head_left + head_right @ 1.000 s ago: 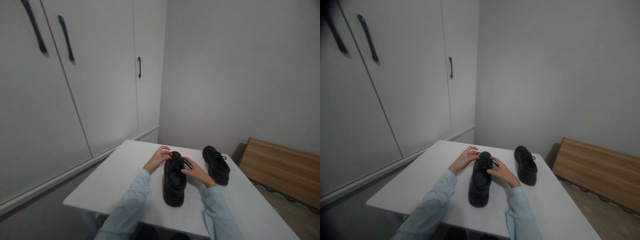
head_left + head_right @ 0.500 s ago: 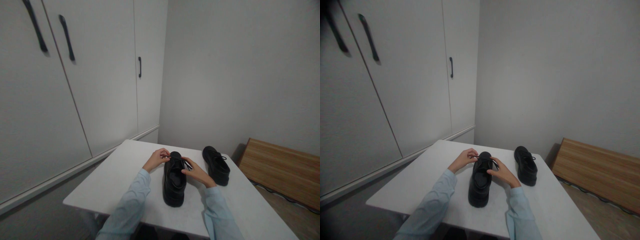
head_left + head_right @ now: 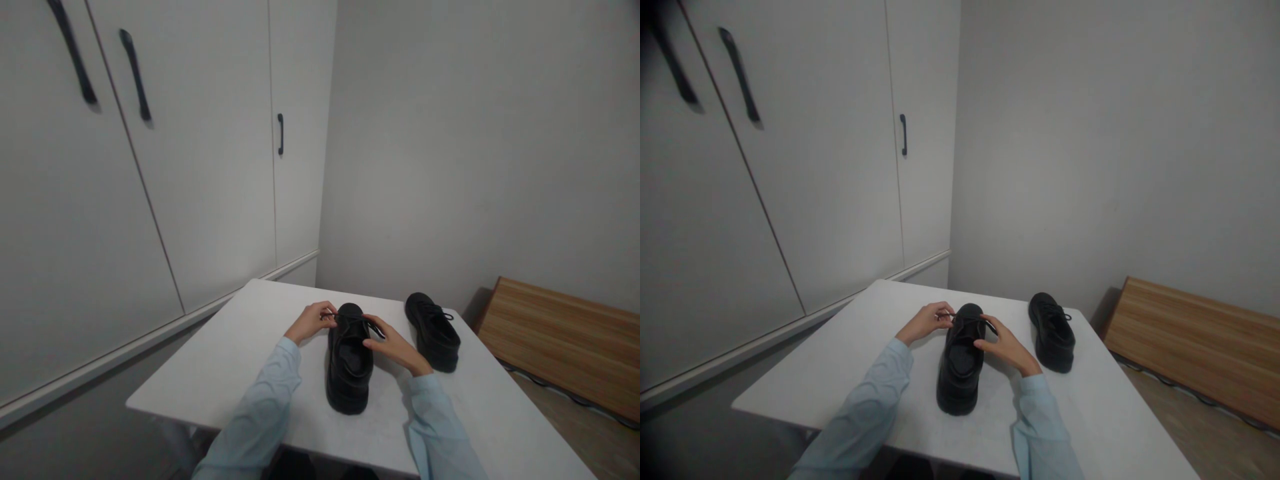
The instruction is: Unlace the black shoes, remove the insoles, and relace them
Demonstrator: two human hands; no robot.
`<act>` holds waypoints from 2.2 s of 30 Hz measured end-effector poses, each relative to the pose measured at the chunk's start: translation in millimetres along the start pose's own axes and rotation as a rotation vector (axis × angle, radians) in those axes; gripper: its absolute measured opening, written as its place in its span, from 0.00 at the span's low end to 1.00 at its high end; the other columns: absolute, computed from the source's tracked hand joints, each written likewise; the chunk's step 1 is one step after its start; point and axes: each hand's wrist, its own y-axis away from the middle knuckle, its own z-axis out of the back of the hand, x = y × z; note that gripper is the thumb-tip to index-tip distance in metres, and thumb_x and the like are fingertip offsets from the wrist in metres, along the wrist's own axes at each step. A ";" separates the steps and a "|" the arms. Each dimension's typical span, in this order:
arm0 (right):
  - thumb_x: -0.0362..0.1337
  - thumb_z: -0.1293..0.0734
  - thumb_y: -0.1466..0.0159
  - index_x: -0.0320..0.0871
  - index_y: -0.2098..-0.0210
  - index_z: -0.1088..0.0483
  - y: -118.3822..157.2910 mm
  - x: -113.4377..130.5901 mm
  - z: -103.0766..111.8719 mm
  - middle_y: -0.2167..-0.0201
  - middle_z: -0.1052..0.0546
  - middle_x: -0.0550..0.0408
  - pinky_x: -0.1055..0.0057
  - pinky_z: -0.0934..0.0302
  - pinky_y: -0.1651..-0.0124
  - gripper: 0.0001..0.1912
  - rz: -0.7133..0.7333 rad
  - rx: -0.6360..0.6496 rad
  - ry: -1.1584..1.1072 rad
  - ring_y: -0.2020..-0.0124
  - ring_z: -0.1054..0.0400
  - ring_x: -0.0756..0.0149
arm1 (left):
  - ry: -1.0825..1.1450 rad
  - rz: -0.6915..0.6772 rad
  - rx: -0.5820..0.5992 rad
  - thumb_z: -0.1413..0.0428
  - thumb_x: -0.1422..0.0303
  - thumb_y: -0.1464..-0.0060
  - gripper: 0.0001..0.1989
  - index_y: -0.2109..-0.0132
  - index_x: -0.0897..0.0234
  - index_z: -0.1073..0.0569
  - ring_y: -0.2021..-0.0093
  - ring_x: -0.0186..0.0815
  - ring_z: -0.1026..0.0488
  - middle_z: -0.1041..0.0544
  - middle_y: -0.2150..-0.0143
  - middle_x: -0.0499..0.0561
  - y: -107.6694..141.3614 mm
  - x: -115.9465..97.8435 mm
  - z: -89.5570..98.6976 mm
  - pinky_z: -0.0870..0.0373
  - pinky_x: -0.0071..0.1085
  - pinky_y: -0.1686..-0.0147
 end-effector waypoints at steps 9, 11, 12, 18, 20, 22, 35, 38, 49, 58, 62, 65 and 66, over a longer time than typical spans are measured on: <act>0.46 0.28 0.48 0.44 0.44 0.36 1.2 -2.6 0.8 0.42 0.33 0.45 0.52 0.52 0.37 0.34 0.002 -0.031 -0.034 0.40 0.41 0.52 | 0.167 0.003 -0.205 0.39 0.67 0.55 0.13 0.61 0.66 0.29 0.67 0.31 0.30 0.29 0.70 0.47 -1.2 -10.0 5.0 0.34 0.29 0.62; 0.46 0.28 0.48 0.45 0.44 0.36 1.3 -3.7 1.1 0.42 0.33 0.45 0.53 0.52 0.37 0.34 -0.003 -0.027 -0.029 0.40 0.42 0.53 | 0.293 0.046 -0.223 0.39 0.64 0.54 0.14 0.60 0.65 0.30 0.65 0.31 0.29 0.30 0.67 0.48 1.3 -13.8 4.5 0.32 0.30 0.62; 0.46 0.28 0.47 0.45 0.44 0.37 1.2 -4.5 1.3 0.42 0.33 0.45 0.53 0.52 0.37 0.34 -0.002 -0.022 -0.025 0.40 0.42 0.53 | 0.356 0.061 -0.233 0.39 0.63 0.54 0.15 0.60 0.64 0.31 0.64 0.32 0.28 0.30 0.65 0.48 2.3 -15.4 4.2 0.31 0.31 0.62; 0.46 0.28 0.47 0.44 0.43 0.37 -0.1 -8.8 2.0 0.42 0.34 0.45 0.52 0.52 0.37 0.34 0.009 -0.008 -0.014 0.40 0.42 0.53 | 0.607 0.080 -0.306 0.38 0.63 0.54 0.16 0.61 0.65 0.34 0.63 0.35 0.25 0.32 0.61 0.50 3.0 -19.8 2.3 0.27 0.38 0.58; 0.46 0.29 0.47 0.44 0.43 0.37 -0.2 -9.3 2.2 0.42 0.34 0.45 0.52 0.52 0.37 0.34 0.007 -0.004 -0.007 0.40 0.42 0.53 | 0.642 0.085 -0.325 0.39 0.64 0.53 0.15 0.60 0.65 0.34 0.64 0.34 0.25 0.32 0.61 0.50 2.5 -20.5 1.8 0.27 0.38 0.59; 0.46 0.29 0.47 0.44 0.43 0.37 -0.3 -9.7 2.3 0.41 0.34 0.45 0.53 0.52 0.37 0.34 0.004 -0.003 -0.006 0.40 0.42 0.53 | 0.659 0.087 -0.346 0.40 0.65 0.53 0.14 0.60 0.65 0.34 0.67 0.31 0.26 0.33 0.62 0.48 2.2 -21.3 1.4 0.26 0.37 0.60; 0.45 0.28 0.47 0.43 0.44 0.37 0.9 -3.4 2.3 0.42 0.34 0.44 0.52 0.52 0.37 0.34 0.004 -0.011 -0.037 0.40 0.42 0.52 | 0.307 0.038 -0.456 0.46 0.66 0.51 0.11 0.59 0.64 0.33 0.75 0.23 0.38 0.34 0.62 0.48 -3.0 -17.4 5.6 0.42 0.18 0.82; 0.45 0.28 0.48 0.43 0.44 0.36 1.6 -0.4 1.9 0.42 0.33 0.44 0.52 0.51 0.37 0.33 0.005 -0.022 -0.051 0.41 0.41 0.52 | 0.243 -0.007 -0.474 0.46 0.66 0.50 0.12 0.58 0.64 0.33 0.76 0.24 0.38 0.33 0.62 0.49 -4.4 -13.9 7.7 0.43 0.19 0.80; 0.45 0.28 0.48 0.42 0.44 0.36 0.6 1.6 0.8 0.42 0.34 0.43 0.53 0.52 0.36 0.34 -0.026 -0.016 -0.045 0.40 0.42 0.53 | 0.132 -0.189 -0.571 0.44 0.66 0.50 0.13 0.57 0.64 0.31 0.59 0.34 0.29 0.27 0.59 0.53 -5.9 -19.6 10.1 0.34 0.29 0.58; 0.44 0.29 0.46 0.45 0.40 0.42 -4.0 15.7 -12.3 0.39 0.37 0.47 0.54 0.56 0.34 0.37 0.051 -0.137 -0.072 0.37 0.45 0.56 | -0.005 -0.214 -0.349 0.43 0.66 0.49 0.10 0.60 0.64 0.24 0.59 0.37 0.27 0.22 0.61 0.53 4.1 -40.4 -9.5 0.34 0.33 0.55; 0.45 0.30 0.44 0.47 0.40 0.41 -6.0 22.2 -17.1 0.40 0.35 0.48 0.53 0.54 0.36 0.35 0.093 -0.167 -0.108 0.38 0.44 0.55 | -0.084 -0.255 -0.258 0.42 0.66 0.49 0.08 0.62 0.63 0.23 0.60 0.38 0.27 0.21 0.62 0.52 7.8 -45.3 -19.1 0.35 0.33 0.57; 0.46 0.31 0.44 0.46 0.44 0.35 -7.5 23.8 -19.4 0.43 0.31 0.47 0.53 0.50 0.37 0.29 0.124 -0.195 -0.090 0.41 0.40 0.53 | -0.089 -0.285 -0.192 0.42 0.65 0.49 0.09 0.63 0.63 0.22 0.61 0.38 0.28 0.21 0.63 0.53 8.5 -45.3 -24.5 0.34 0.33 0.58; 0.46 0.31 0.43 0.45 0.46 0.32 -7.9 24.4 -20.1 0.45 0.29 0.47 0.54 0.48 0.38 0.26 0.144 -0.209 -0.075 0.42 0.38 0.53 | -0.092 -0.291 -0.168 0.41 0.65 0.50 0.08 0.63 0.63 0.22 0.61 0.38 0.28 0.21 0.63 0.53 8.3 -44.9 -25.9 0.34 0.33 0.58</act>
